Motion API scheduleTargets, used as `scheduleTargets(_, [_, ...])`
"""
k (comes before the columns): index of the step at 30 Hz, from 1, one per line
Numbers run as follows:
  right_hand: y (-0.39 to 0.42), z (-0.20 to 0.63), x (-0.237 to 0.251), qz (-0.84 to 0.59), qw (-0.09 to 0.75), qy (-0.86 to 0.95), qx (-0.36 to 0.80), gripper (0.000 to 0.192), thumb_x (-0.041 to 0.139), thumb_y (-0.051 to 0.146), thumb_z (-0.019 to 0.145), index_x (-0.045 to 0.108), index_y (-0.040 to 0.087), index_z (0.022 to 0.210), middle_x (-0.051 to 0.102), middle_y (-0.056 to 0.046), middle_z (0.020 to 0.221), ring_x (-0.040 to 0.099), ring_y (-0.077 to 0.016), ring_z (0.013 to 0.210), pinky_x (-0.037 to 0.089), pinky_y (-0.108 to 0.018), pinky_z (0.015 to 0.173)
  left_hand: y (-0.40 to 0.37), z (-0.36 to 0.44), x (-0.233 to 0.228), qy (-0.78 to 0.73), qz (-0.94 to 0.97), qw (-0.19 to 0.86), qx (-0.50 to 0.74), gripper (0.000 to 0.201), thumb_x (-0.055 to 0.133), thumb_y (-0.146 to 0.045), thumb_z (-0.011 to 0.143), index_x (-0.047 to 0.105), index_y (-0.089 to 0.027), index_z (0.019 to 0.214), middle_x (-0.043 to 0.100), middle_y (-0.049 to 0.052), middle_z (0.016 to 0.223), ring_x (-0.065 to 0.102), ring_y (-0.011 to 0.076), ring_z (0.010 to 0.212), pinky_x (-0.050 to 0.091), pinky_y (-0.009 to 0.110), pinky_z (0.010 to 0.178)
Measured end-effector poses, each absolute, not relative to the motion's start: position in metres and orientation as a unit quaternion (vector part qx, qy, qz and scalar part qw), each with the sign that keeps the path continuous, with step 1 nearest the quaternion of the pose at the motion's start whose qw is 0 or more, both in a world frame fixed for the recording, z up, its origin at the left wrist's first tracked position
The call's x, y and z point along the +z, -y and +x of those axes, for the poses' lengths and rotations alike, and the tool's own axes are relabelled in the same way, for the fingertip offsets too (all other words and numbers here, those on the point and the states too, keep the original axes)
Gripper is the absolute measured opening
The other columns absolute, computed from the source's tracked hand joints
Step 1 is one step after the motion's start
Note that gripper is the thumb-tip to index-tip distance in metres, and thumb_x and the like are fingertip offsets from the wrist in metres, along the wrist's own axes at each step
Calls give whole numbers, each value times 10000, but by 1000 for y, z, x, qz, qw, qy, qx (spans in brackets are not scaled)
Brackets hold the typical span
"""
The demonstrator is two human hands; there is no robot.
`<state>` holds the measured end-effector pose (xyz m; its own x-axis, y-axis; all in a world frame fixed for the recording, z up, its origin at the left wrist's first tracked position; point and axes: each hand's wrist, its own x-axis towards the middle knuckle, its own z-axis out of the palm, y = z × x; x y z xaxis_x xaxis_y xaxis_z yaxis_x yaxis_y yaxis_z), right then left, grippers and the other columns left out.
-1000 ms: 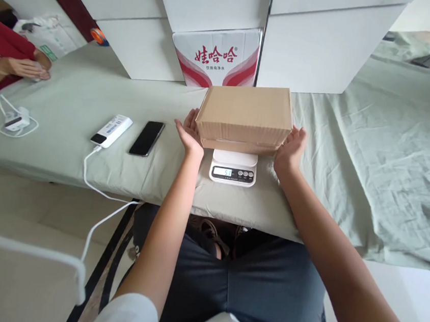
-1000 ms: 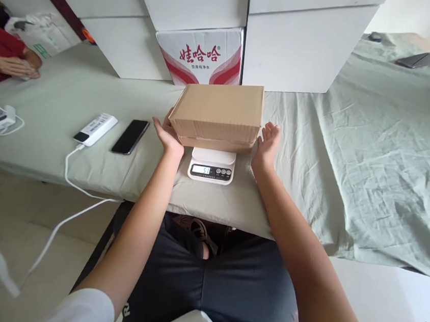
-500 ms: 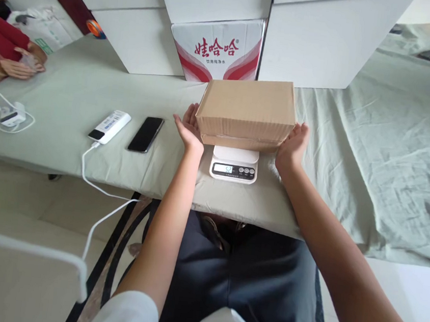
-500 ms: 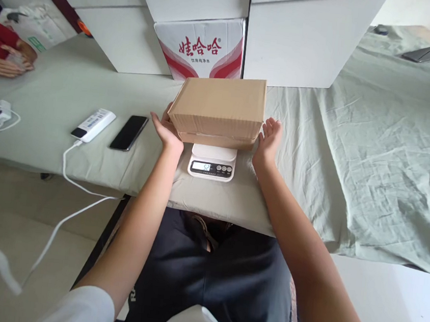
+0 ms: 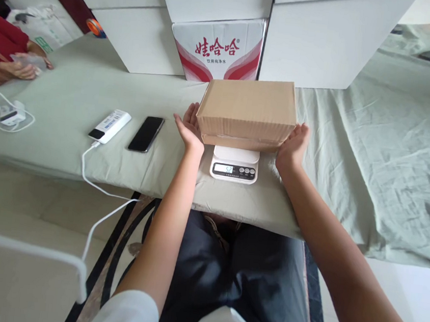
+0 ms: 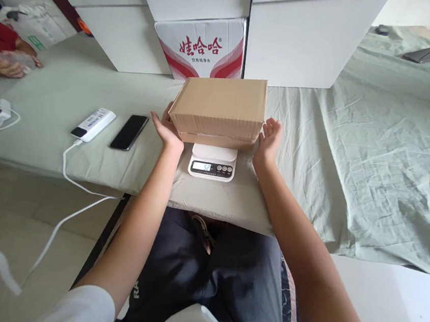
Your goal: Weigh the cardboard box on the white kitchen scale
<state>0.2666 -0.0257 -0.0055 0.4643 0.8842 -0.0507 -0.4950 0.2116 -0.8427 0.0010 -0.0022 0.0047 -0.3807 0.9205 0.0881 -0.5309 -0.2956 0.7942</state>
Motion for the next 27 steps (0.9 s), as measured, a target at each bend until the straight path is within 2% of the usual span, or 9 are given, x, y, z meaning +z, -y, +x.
scheduleTargets(6, [27,266,-3,-437,739,234,456,409,366,609,991,652,323,1047,710,-20,1393,621,-205,1461,369,-542,1352,4,3,7,-356,275,484,751,948,114,-860,970,616,-258,1503,571,94,1649,520,241,1557,398,366,1291])
scheduleTargets(11, [28,266,-2,-427,742,221,466,403,395,619,978,663,326,1050,713,-8,1383,635,-208,1439,325,-524,1382,4,3,9,-346,250,487,762,962,22,-769,1018,620,-176,1484,587,146,1627,561,251,1525,389,405,1310])
scheduleTargets(15, [26,267,-4,-423,746,219,466,424,408,629,963,660,301,1056,709,-35,1383,633,-213,1435,349,-506,1369,4,3,8,-355,259,487,755,925,70,-808,1003,621,-248,1491,613,107,1608,571,238,1516,393,399,1307])
scheduleTargets(20, [24,267,-7,-426,743,250,451,434,353,596,998,662,307,1091,707,-23,1405,608,-206,1469,418,-538,1319,5,3,7,-341,272,481,760,1014,19,-801,996,593,-143,1512,544,180,1658,547,255,1536,382,399,1313])
scheduleTargets(24, [27,264,-3,-418,748,241,457,414,359,576,1010,671,312,1072,729,8,1364,608,-201,1470,375,-549,1347,8,5,11,-349,280,475,758,961,49,-816,994,658,-230,1452,637,112,1583,570,241,1516,402,390,1298])
scheduleTargets(27, [27,263,-1,-418,750,234,456,408,368,561,996,670,294,1062,723,-8,1371,571,-214,1509,411,-564,1322,9,6,12,-359,276,472,757,957,66,-842,979,670,-260,1439,678,92,1537,581,243,1505,404,391,1296])
